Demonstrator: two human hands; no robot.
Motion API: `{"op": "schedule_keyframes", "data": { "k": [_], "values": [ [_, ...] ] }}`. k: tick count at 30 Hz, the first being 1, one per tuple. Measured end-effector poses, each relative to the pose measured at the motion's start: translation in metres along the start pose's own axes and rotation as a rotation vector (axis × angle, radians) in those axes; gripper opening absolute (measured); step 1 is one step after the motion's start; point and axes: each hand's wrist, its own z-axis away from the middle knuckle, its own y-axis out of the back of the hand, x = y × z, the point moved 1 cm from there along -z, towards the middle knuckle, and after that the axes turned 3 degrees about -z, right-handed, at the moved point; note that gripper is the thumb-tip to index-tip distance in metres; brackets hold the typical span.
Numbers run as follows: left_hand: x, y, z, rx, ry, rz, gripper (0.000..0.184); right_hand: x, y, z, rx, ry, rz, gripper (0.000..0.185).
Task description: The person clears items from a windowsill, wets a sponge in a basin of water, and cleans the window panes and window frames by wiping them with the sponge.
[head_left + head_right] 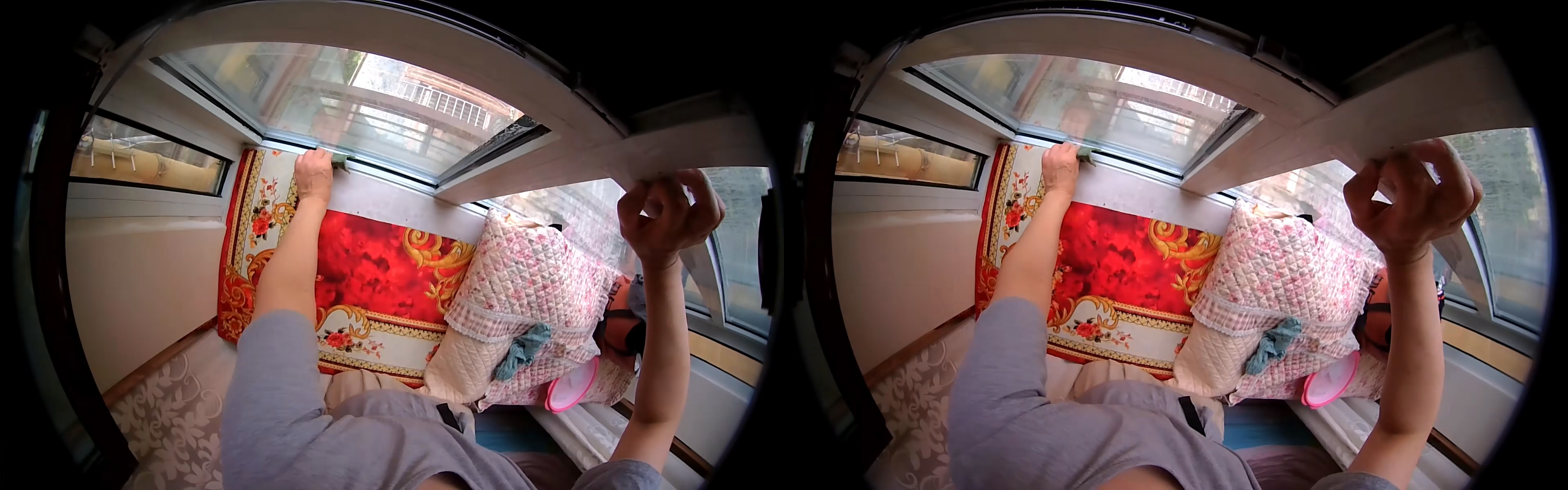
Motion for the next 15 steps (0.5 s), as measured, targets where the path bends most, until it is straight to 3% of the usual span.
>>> {"op": "schedule_keyframes", "data": {
  "k": [2, 6, 8, 11, 15],
  "values": [
    [0.022, -0.007, 0.002, 0.015, 0.027, 0.088, 0.009, 0.0, 0.0, 0.0, -0.004, 0.002, 0.001, 0.017],
    [0.152, 0.008, 0.007, -0.035, -0.09, 0.482, 0.009, -0.003, 0.002, -0.009, 0.025, 0.022, 0.028, 0.015],
    [0.195, -0.006, 0.016, -0.108, -0.18, 0.41, 0.021, -0.004, 0.004, -0.015, 0.018, 0.025, 0.022, 0.014],
    [0.17, -0.008, 0.014, -0.107, -0.372, 0.445, 0.018, -0.007, 0.003, -0.019, 0.013, 0.042, 0.003, 0.014],
    [0.083, 0.005, 0.0, -0.146, -0.504, 0.215, 0.019, -0.004, 0.004, -0.021, 0.014, 0.064, 0.011, 0.017]
  ]
}}
